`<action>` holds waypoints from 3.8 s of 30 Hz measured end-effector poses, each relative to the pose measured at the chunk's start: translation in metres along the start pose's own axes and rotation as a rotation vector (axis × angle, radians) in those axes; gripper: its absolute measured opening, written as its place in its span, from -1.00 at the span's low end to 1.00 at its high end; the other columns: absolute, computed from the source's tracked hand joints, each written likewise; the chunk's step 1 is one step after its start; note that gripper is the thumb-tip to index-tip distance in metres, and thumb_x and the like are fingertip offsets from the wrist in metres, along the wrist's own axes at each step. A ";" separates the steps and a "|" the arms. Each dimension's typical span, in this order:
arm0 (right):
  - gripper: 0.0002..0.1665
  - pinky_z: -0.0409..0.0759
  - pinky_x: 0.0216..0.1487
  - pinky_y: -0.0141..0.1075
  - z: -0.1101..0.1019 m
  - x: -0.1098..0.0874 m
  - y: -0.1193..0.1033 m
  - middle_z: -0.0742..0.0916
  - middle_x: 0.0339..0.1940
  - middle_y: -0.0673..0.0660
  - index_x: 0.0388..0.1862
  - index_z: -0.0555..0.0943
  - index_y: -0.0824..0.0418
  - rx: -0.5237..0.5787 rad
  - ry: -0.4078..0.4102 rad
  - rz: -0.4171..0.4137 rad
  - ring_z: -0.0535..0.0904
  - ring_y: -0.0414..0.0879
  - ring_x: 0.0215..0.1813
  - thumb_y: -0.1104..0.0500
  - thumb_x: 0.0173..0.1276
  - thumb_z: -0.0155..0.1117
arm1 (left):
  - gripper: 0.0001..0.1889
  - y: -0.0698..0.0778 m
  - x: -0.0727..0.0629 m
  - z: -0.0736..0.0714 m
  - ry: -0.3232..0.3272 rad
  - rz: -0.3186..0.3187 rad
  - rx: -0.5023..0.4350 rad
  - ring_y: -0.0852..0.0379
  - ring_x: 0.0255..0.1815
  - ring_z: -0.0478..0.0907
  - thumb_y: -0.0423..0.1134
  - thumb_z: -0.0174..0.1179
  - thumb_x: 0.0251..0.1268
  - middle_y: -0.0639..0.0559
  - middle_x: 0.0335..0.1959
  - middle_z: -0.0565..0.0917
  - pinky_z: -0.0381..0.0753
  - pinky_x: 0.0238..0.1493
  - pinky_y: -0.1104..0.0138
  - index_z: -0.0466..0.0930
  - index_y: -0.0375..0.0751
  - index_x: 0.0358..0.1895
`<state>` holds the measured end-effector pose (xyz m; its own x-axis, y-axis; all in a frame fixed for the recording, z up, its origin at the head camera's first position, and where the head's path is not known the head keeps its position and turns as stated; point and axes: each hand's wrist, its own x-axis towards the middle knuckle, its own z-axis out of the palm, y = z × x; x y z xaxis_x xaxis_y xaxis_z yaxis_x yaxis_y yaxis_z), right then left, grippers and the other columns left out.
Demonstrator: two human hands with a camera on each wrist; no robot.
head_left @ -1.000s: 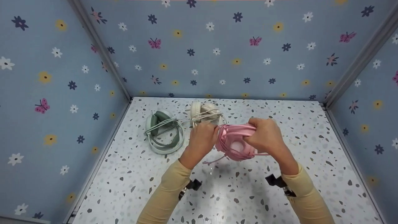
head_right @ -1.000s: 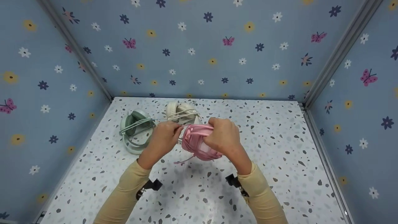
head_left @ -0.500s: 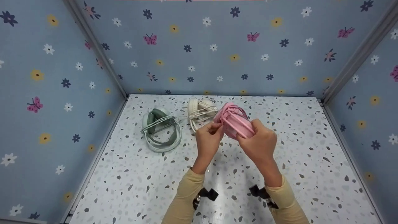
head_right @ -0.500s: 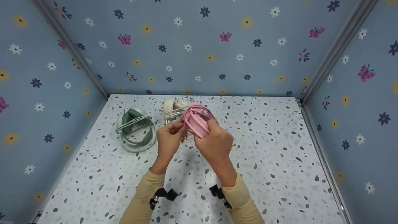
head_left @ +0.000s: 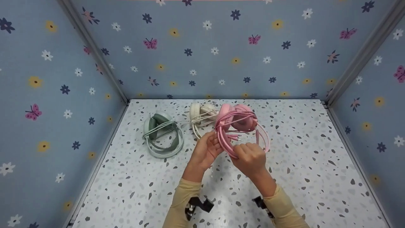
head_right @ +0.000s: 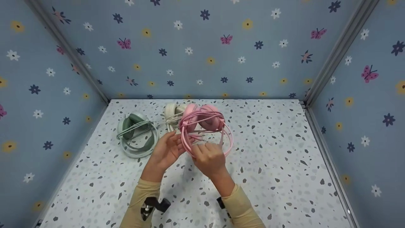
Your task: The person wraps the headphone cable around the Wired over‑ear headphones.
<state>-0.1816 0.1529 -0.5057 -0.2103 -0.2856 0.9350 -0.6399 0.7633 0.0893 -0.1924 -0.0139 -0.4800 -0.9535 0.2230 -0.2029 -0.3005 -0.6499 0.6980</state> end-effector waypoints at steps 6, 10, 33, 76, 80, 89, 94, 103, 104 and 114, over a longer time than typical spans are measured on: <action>-0.69 0.33 -0.66 -0.24 0.002 -0.025 0.000 0.50 -0.69 0.01 -0.58 0.48 0.15 0.022 -0.104 -0.132 0.40 -0.07 -0.67 0.08 0.29 0.32 | -0.59 -0.013 0.009 -0.011 0.020 -0.073 -0.070 0.03 -0.20 0.70 -0.12 0.20 0.39 -0.17 -0.25 0.71 0.63 -0.11 0.26 0.51 -0.43 0.06; -0.64 0.31 -0.65 -0.28 0.003 -0.038 0.002 0.50 -0.68 0.00 -0.52 0.51 0.14 0.057 -0.142 -0.184 0.38 -0.11 -0.65 -0.05 0.34 0.29 | -0.67 -0.022 0.015 -0.020 0.067 -0.131 -0.113 0.08 -0.32 0.70 -0.07 0.15 0.43 -0.14 -0.32 0.73 0.64 -0.19 0.28 0.62 -0.32 -0.09; -0.57 0.39 -0.17 -0.01 0.001 -0.074 0.009 0.62 -0.28 0.16 -0.17 0.59 0.28 0.073 -0.339 0.175 0.50 0.12 -0.22 -0.01 0.17 0.44 | -0.81 -0.070 0.079 -0.019 0.162 -0.132 -0.177 0.30 -0.64 0.25 -0.11 -0.06 0.55 0.11 -0.55 0.39 0.27 -0.57 0.46 0.39 -0.12 -0.21; -0.83 0.29 -0.66 -0.50 -0.041 -0.068 -0.020 0.45 -0.70 -0.21 -0.41 0.58 0.02 0.596 -0.455 0.533 0.27 -0.43 -0.68 0.26 0.31 0.34 | -0.43 -0.142 0.179 -0.040 0.349 -0.012 0.627 -0.09 0.12 0.46 0.01 -0.24 0.61 -0.37 0.12 0.50 0.38 0.21 0.23 0.36 -0.50 0.25; -0.81 0.29 -0.67 -0.51 -0.039 -0.070 -0.021 0.46 -0.70 -0.21 -0.41 0.58 0.03 0.628 -0.435 0.531 0.26 -0.43 -0.69 0.30 0.29 0.35 | -0.46 -0.139 0.175 -0.033 0.445 0.049 0.825 -0.09 0.28 0.37 -0.03 -0.22 0.60 -0.31 0.23 0.45 0.29 0.29 0.22 0.32 -0.46 0.30; -0.84 0.30 -0.68 -0.50 -0.039 -0.076 -0.021 0.48 -0.72 -0.16 -0.40 0.60 0.06 0.671 -0.452 0.573 0.27 -0.40 -0.70 0.31 0.31 0.32 | -0.60 -0.139 0.157 -0.028 0.594 -0.013 1.102 -0.13 0.07 0.53 -0.04 -0.05 0.48 -0.21 -0.01 0.63 0.45 0.06 0.05 0.60 -0.33 -0.07; -0.84 0.30 -0.68 -0.49 -0.039 -0.078 -0.020 0.47 -0.71 -0.18 -0.38 0.61 0.06 0.671 -0.447 0.573 0.27 -0.40 -0.70 0.32 0.30 0.32 | -0.60 -0.135 0.134 -0.032 0.414 0.005 1.071 -0.11 0.07 0.52 -0.11 0.02 0.42 -0.27 -0.02 0.62 0.46 0.07 0.13 0.58 -0.45 -0.04; -0.82 0.28 -0.68 -0.46 -0.039 -0.088 -0.014 0.43 -0.73 -0.24 -0.42 0.59 -0.01 0.579 -0.545 0.640 0.25 -0.40 -0.72 0.25 0.33 0.33 | -0.61 -0.103 0.054 -0.069 -0.030 0.015 1.347 -0.01 -0.08 0.59 -0.15 0.03 0.45 -0.15 -0.07 0.65 0.54 -0.04 0.13 0.55 -0.38 0.13; -0.82 0.29 -0.68 -0.45 -0.040 -0.090 -0.013 0.42 -0.73 -0.25 -0.43 0.59 -0.02 0.546 -0.576 0.659 0.25 -0.39 -0.72 0.23 0.33 0.34 | -0.62 -0.099 0.043 -0.074 -0.019 0.033 1.396 -0.02 -0.11 0.60 -0.14 0.04 0.44 -0.15 -0.10 0.66 0.54 -0.06 0.11 0.57 -0.37 0.10; -0.20 0.44 -0.12 0.28 -0.041 -0.117 -0.003 0.53 0.10 0.42 0.14 0.50 0.30 -0.045 -1.052 0.857 0.45 0.39 0.08 -0.12 0.03 0.56 | 0.08 -0.081 -0.042 -0.131 0.174 -0.093 1.859 -0.63 0.34 -0.02 0.12 0.56 -0.26 -0.48 0.41 0.12 0.13 0.18 -0.36 0.26 -0.13 0.45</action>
<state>-0.1248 0.2073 -0.6013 -1.0000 -0.0035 0.0010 -0.0036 0.9354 -0.3535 -0.1316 -0.0658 -0.6179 -0.9651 0.0612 -0.2548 -0.0526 0.9074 0.4169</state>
